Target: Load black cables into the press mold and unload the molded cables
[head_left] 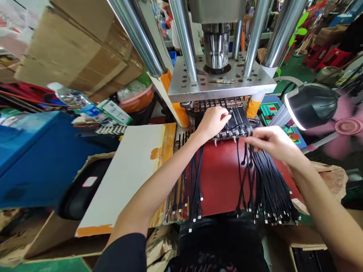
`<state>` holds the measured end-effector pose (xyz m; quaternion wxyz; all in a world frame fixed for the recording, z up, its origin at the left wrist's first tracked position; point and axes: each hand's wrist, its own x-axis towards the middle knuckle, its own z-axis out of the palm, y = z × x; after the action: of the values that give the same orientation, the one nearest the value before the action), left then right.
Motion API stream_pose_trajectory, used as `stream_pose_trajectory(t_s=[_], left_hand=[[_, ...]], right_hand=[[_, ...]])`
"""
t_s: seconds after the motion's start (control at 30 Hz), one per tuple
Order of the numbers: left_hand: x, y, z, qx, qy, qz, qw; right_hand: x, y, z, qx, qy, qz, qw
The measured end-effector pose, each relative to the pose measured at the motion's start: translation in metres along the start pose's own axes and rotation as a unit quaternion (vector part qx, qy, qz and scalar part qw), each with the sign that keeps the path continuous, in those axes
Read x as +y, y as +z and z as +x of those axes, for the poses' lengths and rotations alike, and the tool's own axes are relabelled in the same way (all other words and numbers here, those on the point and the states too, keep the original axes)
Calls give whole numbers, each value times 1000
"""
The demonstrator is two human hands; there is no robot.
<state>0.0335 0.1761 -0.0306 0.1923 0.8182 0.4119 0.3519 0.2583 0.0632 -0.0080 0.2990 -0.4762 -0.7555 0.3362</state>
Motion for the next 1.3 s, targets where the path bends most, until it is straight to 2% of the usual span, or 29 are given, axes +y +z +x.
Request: stream_pose_trajectory(t_s=[0.07,0.13,0.17,0.2,0.27,0.33,0.37,0.43,0.53,0.83,0.93,1.03,1.1,1.2,1.3], left_hand=[[-4,9,9,17,-38,2,999],[-2,14,5,53,-80,-24,995],[0,14,-1,62,-76,-31,995],[2,13,-10,56,-47,-26,997],[6,9,-29,2,66,17,998],[7,4,-45,-75,178,87,977],[8,2,-49,-104,212,122,964],[8,0,-53,-135,243,175,944],[11,2,-50,-146,246,232,930],[38,24,-58,-134,159,339,918],[47,35,-61,-124,120,372,912],[55,46,-63,-124,87,405,902],[58,51,-64,-124,72,419,896],[61,55,-65,-133,67,417,897],[61,54,-63,-136,66,390,908]], right_hand=[[16,-15,39,32,1,1,999],[31,-19,72,37,9,19,999],[38,-18,85,32,8,28,999],[43,-16,96,26,5,35,999],[53,-12,111,15,-11,39,999],[60,-10,122,12,-31,30,999],[63,-8,126,16,-41,23,999],[69,-6,132,39,-53,12,998],[73,-3,138,80,-59,11,995],[81,-1,143,71,-9,131,989],[80,1,145,108,7,115,988],[75,1,126,160,10,96,982],[71,-1,101,172,-26,36,984],[67,-1,59,130,-106,-153,974],[62,3,41,92,-98,-313,940]])
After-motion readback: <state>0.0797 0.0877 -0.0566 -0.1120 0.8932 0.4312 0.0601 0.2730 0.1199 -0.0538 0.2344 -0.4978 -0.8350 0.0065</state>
